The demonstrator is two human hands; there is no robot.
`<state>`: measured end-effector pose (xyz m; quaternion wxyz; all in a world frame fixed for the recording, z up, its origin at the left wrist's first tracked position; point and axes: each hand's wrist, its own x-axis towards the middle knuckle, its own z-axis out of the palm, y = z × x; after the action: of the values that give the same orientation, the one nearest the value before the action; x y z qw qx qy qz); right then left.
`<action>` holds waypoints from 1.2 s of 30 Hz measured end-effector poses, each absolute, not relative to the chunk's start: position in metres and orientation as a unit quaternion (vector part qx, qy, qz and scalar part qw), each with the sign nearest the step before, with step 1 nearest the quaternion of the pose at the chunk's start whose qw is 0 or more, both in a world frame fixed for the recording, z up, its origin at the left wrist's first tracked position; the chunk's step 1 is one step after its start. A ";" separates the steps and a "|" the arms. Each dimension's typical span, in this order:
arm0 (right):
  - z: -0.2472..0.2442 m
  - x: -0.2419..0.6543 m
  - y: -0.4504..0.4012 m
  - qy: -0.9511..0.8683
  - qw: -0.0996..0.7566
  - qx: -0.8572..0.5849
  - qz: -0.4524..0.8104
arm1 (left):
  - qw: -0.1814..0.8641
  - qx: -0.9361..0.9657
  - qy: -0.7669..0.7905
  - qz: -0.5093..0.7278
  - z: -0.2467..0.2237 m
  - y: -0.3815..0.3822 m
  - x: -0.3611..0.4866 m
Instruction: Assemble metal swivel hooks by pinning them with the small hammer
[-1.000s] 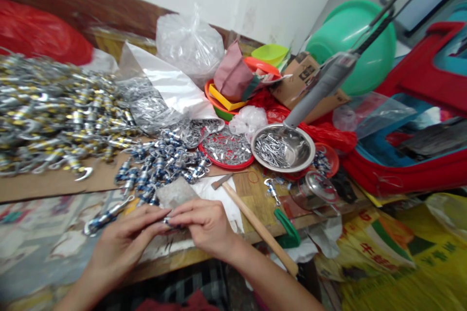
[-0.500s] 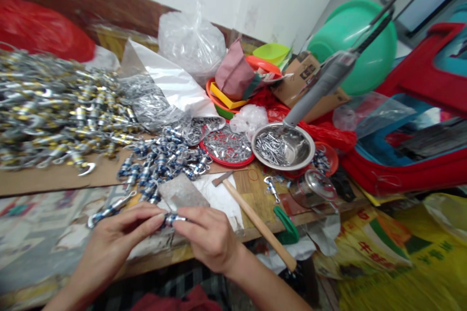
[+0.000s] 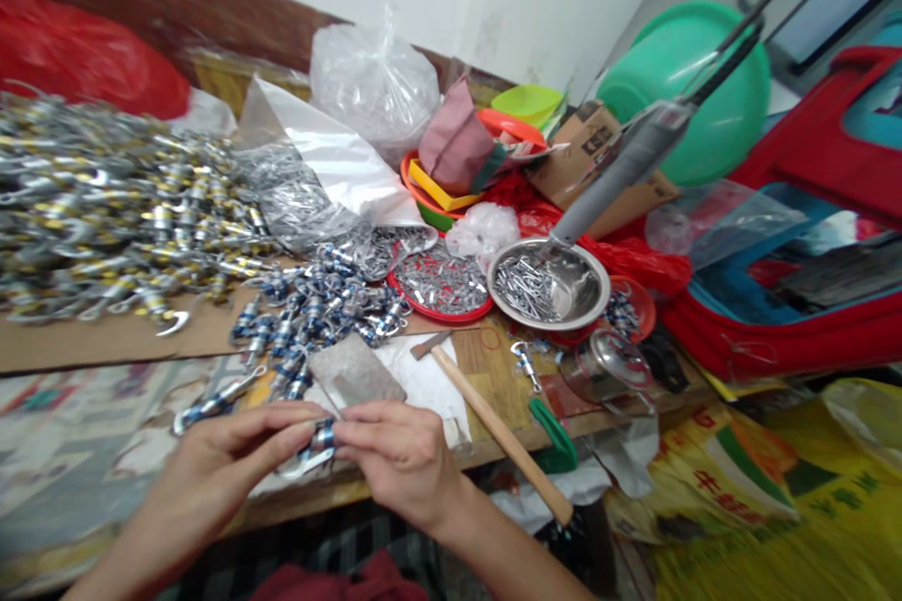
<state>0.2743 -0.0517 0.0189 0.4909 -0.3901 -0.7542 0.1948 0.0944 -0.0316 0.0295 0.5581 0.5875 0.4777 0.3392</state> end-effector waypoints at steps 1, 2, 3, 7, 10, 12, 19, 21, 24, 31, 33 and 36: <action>0.020 0.273 -0.054 -0.741 0.492 -0.405 0.214 | 0.592 0.548 0.479 0.346 0.027 -0.033 0.095; 0.022 0.271 -0.056 -0.729 0.487 -0.420 0.232 | 0.622 0.507 0.480 0.356 0.023 -0.035 0.096; 0.024 0.271 -0.057 -0.723 0.475 -0.434 0.251 | 0.644 0.471 0.479 0.366 0.020 -0.037 0.098; 0.038 0.286 -0.036 -0.763 0.339 -0.459 0.302 | 0.682 0.413 0.478 0.368 0.014 -0.036 0.103; 0.044 0.314 0.011 -0.753 0.208 -0.614 0.112 | 0.703 0.397 0.473 0.354 0.017 -0.030 0.104; 0.042 0.331 0.047 -0.701 0.109 -0.705 0.003 | 0.719 0.393 0.459 0.344 0.020 -0.025 0.103; 0.017 0.345 0.108 -0.694 0.044 -0.718 -0.001 | 0.757 0.377 0.424 0.325 0.024 -0.011 0.099; 0.015 0.348 0.111 -0.702 0.065 -0.709 0.010 | 0.759 0.364 0.422 0.338 0.022 -0.010 0.099; 0.017 0.361 0.112 -0.703 0.122 -0.700 0.030 | 0.764 0.354 0.415 0.344 0.021 -0.009 0.099; 0.026 0.349 0.063 -0.691 0.270 -0.656 0.139 | 0.767 0.340 0.418 0.348 0.021 -0.009 0.099; 0.032 0.325 0.035 -0.703 0.301 -0.611 0.206 | 0.768 0.336 0.418 0.350 0.020 -0.009 0.099; 0.038 0.291 -0.001 -0.725 0.369 -0.489 0.315 | 0.763 0.344 0.416 0.356 0.018 -0.009 0.100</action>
<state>0.2905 -0.0007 0.0381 0.3690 -0.4892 -0.7248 0.3150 0.0995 -0.0094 0.0184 0.7634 0.3438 0.4155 0.3555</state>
